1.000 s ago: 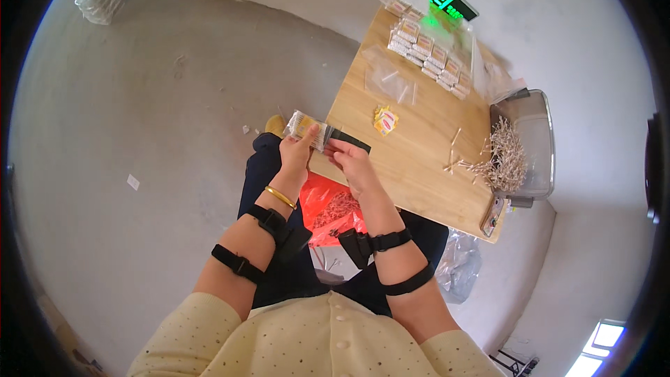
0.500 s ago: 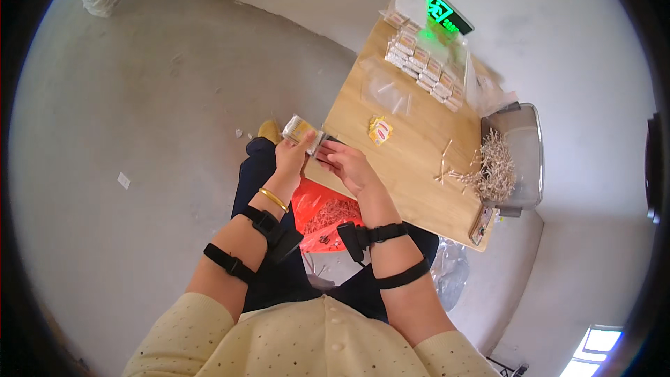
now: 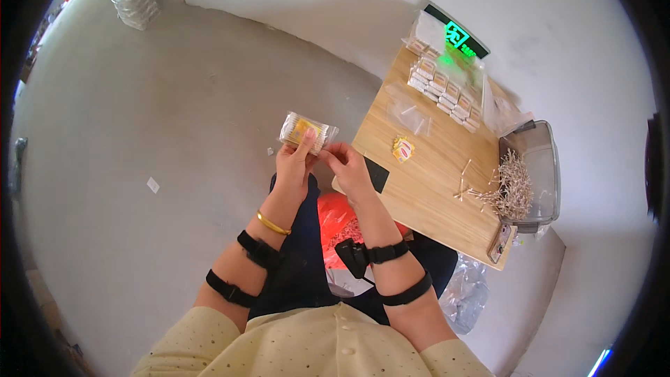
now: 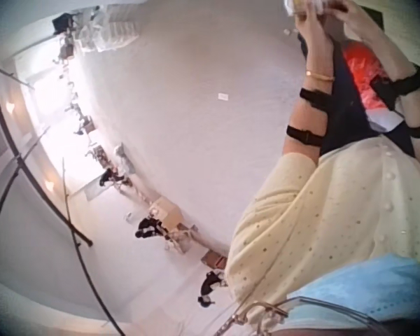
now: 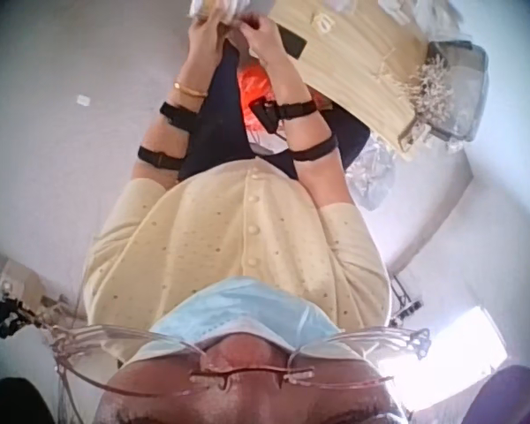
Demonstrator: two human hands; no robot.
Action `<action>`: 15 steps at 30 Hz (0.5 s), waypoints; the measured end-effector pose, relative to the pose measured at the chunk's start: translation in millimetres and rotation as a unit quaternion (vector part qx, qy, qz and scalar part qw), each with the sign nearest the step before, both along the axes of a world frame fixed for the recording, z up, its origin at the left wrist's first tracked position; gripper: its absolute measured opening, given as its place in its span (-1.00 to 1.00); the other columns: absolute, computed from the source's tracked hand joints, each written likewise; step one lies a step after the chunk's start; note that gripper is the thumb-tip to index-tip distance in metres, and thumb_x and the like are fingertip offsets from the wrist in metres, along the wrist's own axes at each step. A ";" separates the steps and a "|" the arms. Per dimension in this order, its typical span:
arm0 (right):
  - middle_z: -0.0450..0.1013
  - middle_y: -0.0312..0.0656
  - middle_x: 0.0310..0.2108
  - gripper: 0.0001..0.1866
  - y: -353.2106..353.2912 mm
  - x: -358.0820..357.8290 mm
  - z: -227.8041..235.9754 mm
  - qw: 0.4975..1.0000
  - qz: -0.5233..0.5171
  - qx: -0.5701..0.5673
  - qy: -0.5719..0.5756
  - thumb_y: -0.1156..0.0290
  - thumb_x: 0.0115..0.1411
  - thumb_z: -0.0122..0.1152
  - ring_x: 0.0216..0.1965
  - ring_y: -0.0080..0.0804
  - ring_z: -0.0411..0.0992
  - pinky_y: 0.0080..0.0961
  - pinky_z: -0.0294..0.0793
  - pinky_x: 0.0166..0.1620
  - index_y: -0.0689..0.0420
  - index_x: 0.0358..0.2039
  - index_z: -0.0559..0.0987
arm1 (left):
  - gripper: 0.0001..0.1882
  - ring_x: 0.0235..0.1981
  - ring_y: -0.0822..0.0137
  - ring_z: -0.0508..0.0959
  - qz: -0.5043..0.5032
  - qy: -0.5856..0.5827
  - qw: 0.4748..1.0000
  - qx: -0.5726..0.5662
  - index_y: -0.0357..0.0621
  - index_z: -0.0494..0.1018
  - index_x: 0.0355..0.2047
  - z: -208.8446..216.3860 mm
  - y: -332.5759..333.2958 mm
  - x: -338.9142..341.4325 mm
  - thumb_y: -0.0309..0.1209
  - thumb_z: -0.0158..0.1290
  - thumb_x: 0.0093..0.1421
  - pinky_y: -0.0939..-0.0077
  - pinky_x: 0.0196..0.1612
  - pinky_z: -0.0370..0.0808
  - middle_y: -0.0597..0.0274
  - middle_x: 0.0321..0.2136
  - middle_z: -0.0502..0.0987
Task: The person is counting cotton swabs and placing them into small clear plastic bags.
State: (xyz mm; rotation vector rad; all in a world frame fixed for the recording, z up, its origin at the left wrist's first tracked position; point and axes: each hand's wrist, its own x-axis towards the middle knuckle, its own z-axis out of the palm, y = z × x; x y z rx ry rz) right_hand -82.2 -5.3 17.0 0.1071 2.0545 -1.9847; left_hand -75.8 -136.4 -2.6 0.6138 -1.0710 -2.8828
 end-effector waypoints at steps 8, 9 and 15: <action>0.54 -0.31 -0.34 -0.88 54.9 47.4 88.1 0.990 -0.031 0.014 0.140 0.46 0.32 0.31 -0.24 -0.62 0.49 -0.58 0.48 -0.14 0.22 -0.24 0.56 | -0.51 0.23 0.23 0.50 -0.219 0.160 0.963 0.005 -0.13 0.41 0.24 40.7 -11.2 42.7 -0.23 0.16 0.39 0.22 0.36 0.37 0.12 0.16 0.54; 0.55 -0.29 -0.33 -0.89 70.2 56.4 101.1 0.984 -0.041 0.055 0.162 0.47 0.32 0.31 -0.22 -0.60 0.50 -0.56 0.48 -0.12 0.22 -0.24 0.56 | -0.47 0.25 0.21 0.48 -0.211 0.179 0.958 -0.071 -0.16 0.37 0.28 46.5 -10.3 45.2 -0.24 0.17 0.38 0.22 0.36 0.36 0.11 0.19 0.52; 0.60 -0.11 -0.27 -0.91 118.1 118.7 147.3 0.915 -0.040 0.265 0.301 0.62 0.21 0.31 -0.15 -0.23 0.59 -0.40 0.52 -0.01 0.26 -0.28 0.57 | -0.42 0.26 0.22 0.47 -0.265 0.340 0.849 -0.306 -0.25 0.40 0.27 117.7 18.3 64.8 -0.38 0.27 0.28 0.26 0.35 0.33 0.07 0.21 0.50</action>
